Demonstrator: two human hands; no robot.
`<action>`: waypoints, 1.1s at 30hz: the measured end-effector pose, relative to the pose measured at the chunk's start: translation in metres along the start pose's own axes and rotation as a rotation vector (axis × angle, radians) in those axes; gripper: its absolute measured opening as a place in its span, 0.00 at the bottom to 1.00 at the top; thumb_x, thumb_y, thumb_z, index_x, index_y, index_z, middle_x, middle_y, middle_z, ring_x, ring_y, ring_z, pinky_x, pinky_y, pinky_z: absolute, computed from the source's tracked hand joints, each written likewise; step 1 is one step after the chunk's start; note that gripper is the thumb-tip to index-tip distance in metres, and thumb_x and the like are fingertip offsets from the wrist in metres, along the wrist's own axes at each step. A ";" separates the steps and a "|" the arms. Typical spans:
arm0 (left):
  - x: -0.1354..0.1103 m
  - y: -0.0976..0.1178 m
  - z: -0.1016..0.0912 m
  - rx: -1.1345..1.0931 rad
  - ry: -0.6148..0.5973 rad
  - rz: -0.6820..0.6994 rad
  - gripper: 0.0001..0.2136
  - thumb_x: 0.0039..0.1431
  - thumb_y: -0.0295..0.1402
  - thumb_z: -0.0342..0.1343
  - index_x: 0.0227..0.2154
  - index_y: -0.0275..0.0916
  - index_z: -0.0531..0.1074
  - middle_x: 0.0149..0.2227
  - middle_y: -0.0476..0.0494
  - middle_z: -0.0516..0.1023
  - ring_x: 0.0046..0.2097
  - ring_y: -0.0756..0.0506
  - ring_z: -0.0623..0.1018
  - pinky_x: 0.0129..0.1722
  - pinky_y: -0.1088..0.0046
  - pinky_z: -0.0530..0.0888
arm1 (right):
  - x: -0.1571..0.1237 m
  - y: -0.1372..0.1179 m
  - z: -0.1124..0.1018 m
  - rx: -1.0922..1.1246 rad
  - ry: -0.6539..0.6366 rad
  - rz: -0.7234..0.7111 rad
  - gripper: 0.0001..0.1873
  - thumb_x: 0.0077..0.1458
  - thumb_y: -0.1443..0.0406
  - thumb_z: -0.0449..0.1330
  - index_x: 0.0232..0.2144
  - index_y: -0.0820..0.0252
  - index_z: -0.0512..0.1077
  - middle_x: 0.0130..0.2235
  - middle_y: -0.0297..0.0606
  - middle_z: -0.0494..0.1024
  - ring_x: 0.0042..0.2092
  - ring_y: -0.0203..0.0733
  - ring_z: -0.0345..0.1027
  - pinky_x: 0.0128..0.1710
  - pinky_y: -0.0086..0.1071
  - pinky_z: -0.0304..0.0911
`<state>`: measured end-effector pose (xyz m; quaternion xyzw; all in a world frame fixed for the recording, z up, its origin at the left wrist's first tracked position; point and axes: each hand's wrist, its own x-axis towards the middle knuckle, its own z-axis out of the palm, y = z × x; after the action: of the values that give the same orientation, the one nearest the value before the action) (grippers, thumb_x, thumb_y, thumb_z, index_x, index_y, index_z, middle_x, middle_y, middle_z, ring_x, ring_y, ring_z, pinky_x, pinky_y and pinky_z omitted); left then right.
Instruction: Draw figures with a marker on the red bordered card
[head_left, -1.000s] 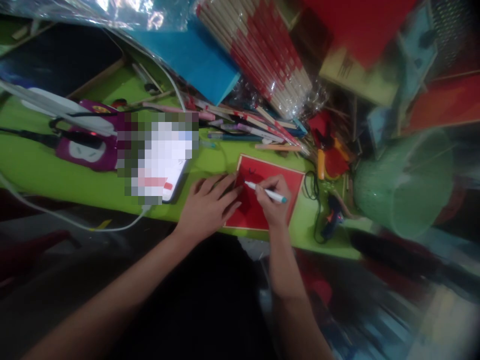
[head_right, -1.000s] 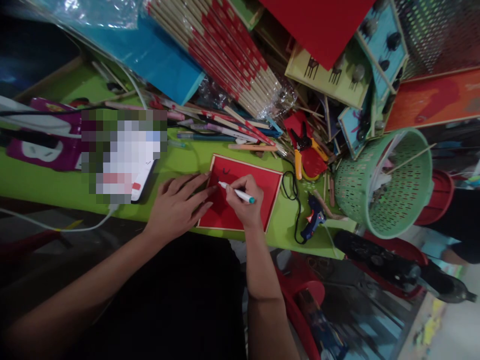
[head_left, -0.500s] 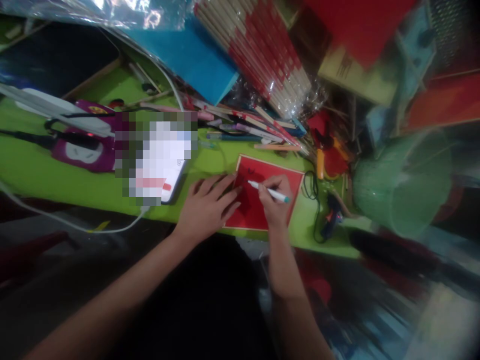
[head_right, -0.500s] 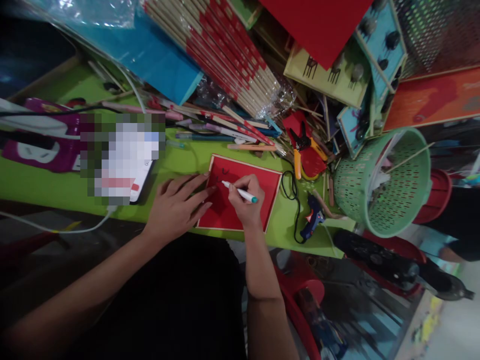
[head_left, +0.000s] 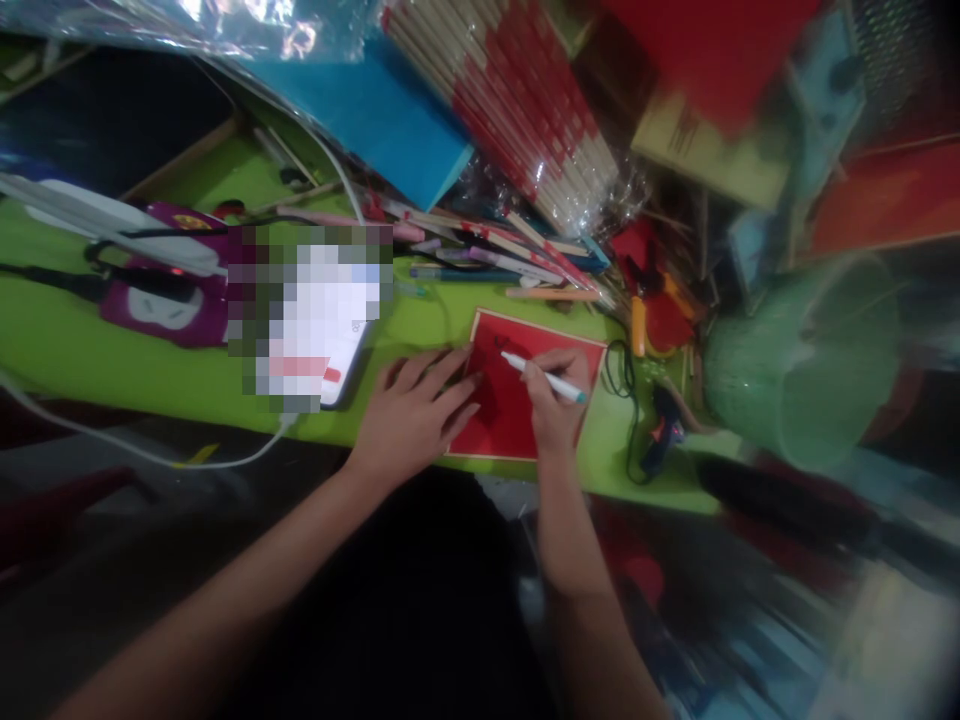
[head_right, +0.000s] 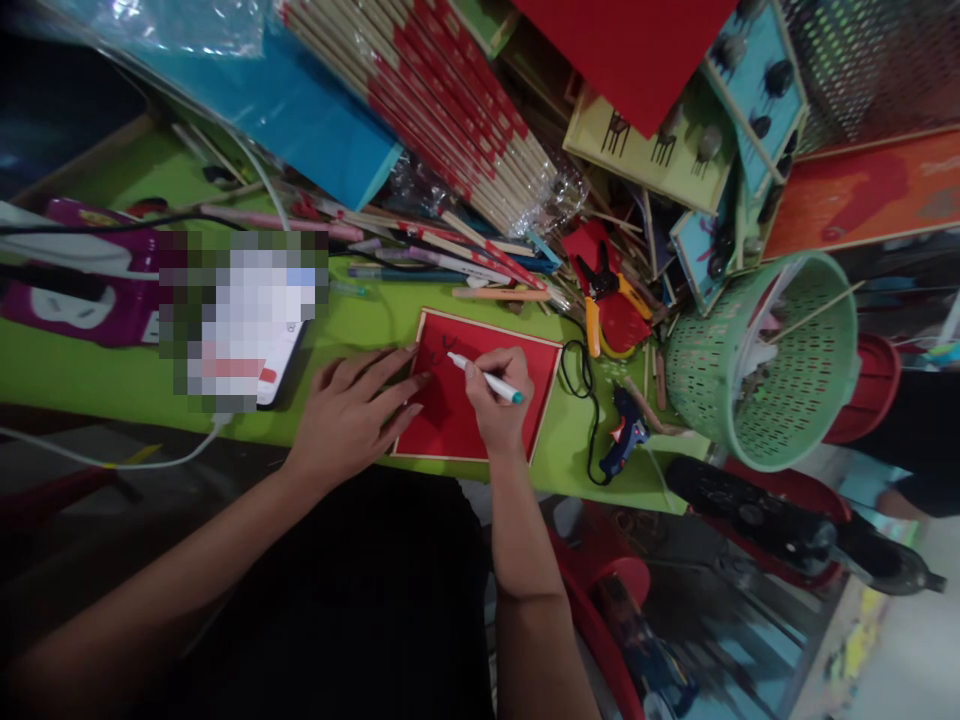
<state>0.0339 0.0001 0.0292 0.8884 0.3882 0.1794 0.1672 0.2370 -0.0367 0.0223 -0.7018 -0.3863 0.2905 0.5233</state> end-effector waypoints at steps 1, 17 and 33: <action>0.000 0.000 0.000 -0.005 -0.005 -0.004 0.12 0.73 0.38 0.56 0.53 0.45 0.80 0.66 0.42 0.77 0.61 0.34 0.77 0.54 0.52 0.72 | 0.001 -0.001 0.000 0.025 0.025 0.009 0.11 0.61 0.57 0.66 0.35 0.54 0.69 0.31 0.29 0.73 0.30 0.35 0.68 0.34 0.32 0.69; 0.000 -0.001 0.001 -0.006 -0.016 -0.014 0.12 0.73 0.38 0.56 0.54 0.47 0.80 0.66 0.44 0.78 0.61 0.35 0.77 0.54 0.52 0.72 | 0.000 -0.007 -0.014 0.020 -0.022 0.104 0.12 0.56 0.58 0.68 0.33 0.54 0.69 0.28 0.28 0.77 0.27 0.35 0.72 0.29 0.29 0.71; 0.000 -0.001 0.000 0.021 -0.012 -0.001 0.12 0.73 0.39 0.57 0.54 0.47 0.79 0.65 0.44 0.78 0.61 0.36 0.77 0.54 0.53 0.72 | -0.003 0.001 -0.013 0.022 -0.027 0.100 0.10 0.57 0.62 0.69 0.33 0.55 0.71 0.30 0.28 0.78 0.29 0.34 0.72 0.30 0.29 0.68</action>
<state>0.0333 0.0007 0.0284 0.8908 0.3896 0.1700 0.1603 0.2463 -0.0459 0.0250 -0.7102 -0.3548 0.3301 0.5107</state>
